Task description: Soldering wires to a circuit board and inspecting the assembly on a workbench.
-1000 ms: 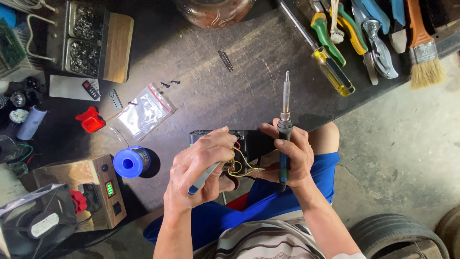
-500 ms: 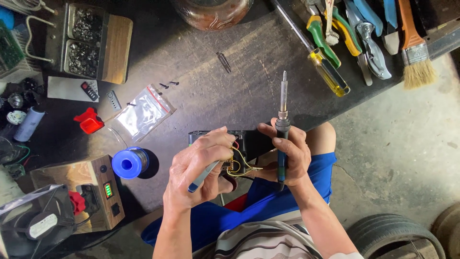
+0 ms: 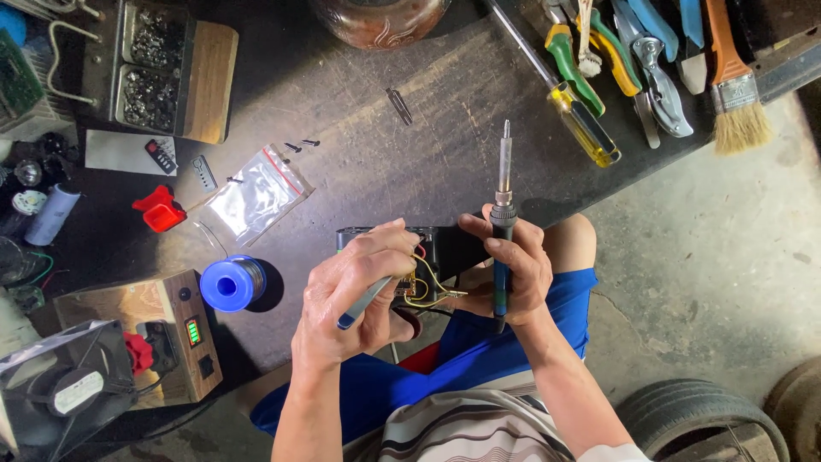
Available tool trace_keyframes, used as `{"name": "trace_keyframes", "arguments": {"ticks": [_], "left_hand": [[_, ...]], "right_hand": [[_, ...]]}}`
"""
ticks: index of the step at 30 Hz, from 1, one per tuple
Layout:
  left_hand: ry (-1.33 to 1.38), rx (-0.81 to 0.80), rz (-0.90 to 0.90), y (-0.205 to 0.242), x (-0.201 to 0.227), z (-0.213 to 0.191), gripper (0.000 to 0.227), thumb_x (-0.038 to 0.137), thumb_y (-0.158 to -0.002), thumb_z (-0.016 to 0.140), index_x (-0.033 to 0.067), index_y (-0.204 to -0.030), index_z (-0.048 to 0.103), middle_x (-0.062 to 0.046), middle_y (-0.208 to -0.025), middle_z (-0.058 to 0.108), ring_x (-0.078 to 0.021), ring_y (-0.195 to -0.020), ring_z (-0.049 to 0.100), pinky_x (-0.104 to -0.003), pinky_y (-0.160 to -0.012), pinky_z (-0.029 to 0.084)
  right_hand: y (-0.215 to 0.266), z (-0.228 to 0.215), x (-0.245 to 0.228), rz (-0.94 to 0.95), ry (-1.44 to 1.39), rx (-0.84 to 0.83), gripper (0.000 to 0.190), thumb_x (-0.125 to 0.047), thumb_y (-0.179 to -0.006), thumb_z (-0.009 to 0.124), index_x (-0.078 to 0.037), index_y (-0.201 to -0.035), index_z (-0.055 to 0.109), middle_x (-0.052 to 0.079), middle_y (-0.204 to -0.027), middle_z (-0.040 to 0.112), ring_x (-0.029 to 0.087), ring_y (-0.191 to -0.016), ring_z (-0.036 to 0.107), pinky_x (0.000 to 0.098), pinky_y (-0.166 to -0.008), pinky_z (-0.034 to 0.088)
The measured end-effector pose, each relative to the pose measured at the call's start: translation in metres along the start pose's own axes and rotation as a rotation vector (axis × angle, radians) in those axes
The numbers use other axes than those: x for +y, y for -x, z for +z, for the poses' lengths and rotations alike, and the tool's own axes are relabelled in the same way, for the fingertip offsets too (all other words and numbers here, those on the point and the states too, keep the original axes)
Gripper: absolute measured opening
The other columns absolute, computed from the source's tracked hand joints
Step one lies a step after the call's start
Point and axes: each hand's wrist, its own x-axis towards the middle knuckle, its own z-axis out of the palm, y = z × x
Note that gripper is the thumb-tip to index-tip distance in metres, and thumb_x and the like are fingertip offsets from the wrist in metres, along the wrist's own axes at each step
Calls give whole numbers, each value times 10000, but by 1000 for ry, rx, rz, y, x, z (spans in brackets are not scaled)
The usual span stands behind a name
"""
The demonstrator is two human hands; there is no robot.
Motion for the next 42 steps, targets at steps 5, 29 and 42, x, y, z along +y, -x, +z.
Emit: {"name": "trace_keyframes", "arguments": {"ticks": [5, 29, 42], "left_hand": [[-13, 5, 2, -1, 1, 1, 350, 289, -933, 683, -56, -986, 671, -228, -898, 695, -398, -892, 752, -623, -943, 573], [-51, 18, 80, -11, 5, 0, 219, 168, -960, 675, -44, -1013, 654, -182, -856, 678, -425, -823, 735, -687, -881, 585], [-56, 0, 101, -8, 2, -1, 97, 19, -989, 589, -39, -1035, 652, -174, -877, 671, -434, -842, 732, -687, -891, 572]], "right_hand": [[-3, 7, -1, -16, 43, 63, 429, -303, -796, 887, 84, -842, 710, 275, -777, 703, 426, -693, 714, 429, -682, 588], [-18, 15, -13, 103, 45, 97, 440, -368, -809, 859, 49, -854, 727, 253, -797, 725, 301, -635, 685, 321, -677, 580], [-12, 16, -12, 107, 63, 127, 413, -363, -819, 832, 37, -851, 734, 279, -823, 729, 320, -671, 686, 332, -655, 583]]}}
